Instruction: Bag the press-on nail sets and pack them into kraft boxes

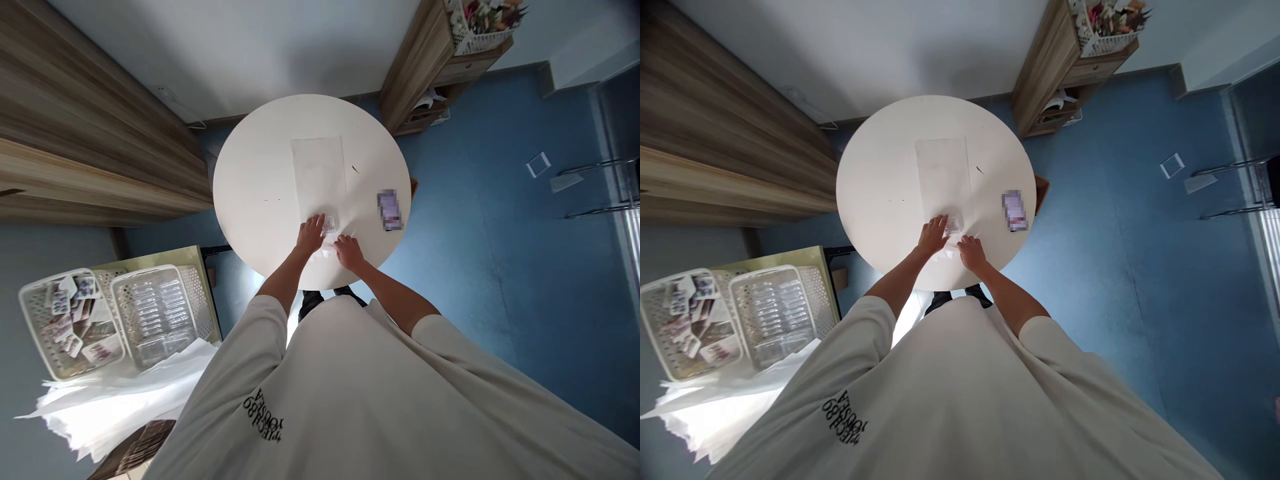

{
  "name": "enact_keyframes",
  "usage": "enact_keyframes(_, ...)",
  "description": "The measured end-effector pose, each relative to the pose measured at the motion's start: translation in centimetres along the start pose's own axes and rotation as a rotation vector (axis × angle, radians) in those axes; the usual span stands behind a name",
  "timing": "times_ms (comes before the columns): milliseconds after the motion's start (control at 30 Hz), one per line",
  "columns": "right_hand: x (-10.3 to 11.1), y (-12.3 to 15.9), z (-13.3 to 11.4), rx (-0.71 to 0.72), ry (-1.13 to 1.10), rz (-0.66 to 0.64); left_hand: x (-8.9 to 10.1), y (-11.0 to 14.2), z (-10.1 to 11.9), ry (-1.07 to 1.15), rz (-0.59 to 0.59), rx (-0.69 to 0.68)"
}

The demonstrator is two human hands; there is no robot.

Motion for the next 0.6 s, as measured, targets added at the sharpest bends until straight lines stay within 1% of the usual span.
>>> enact_keyframes(100, 0.2, 0.3, -0.4, 0.043, -0.02, -0.007, -0.3, 0.6, 0.0, 0.009, -0.013, -0.006)
enact_keyframes(200, 0.5, 0.9, -0.7, 0.077, -0.048, -0.029, -0.5, 1.8, -0.1, 0.03, -0.019, -0.005)
enact_keyframes(333, 1.1, 1.5, -0.7, 0.095, -0.073, -0.073, -0.2, 3.5, -0.6, 0.063, -0.044, -0.001)
enact_keyframes(400, 1.7, 1.4, -0.5, 0.097, -0.086, -0.087, 0.5, 4.1, -1.3, 0.081, -0.024, 0.028)
enact_keyframes(467, 2.6, 0.7, -0.2, 0.074, -0.109, -0.088, 1.6, 4.6, -2.4, 0.109, 0.021, 0.082)
enact_keyframes(600, 4.8, -2.2, 1.3, -0.036, -0.165, -0.054, 4.5, 5.0, -4.1, 0.173, 0.134, 0.19)
Point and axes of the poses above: each hand's wrist, its own y-axis away from the middle knuckle, its own x-axis out of the back of the hand, z = x × y, the point moved 8 cm from there along -y, towards the middle knuckle, and after that the axes turned 2 degrees about y, right-handed, at the moved point
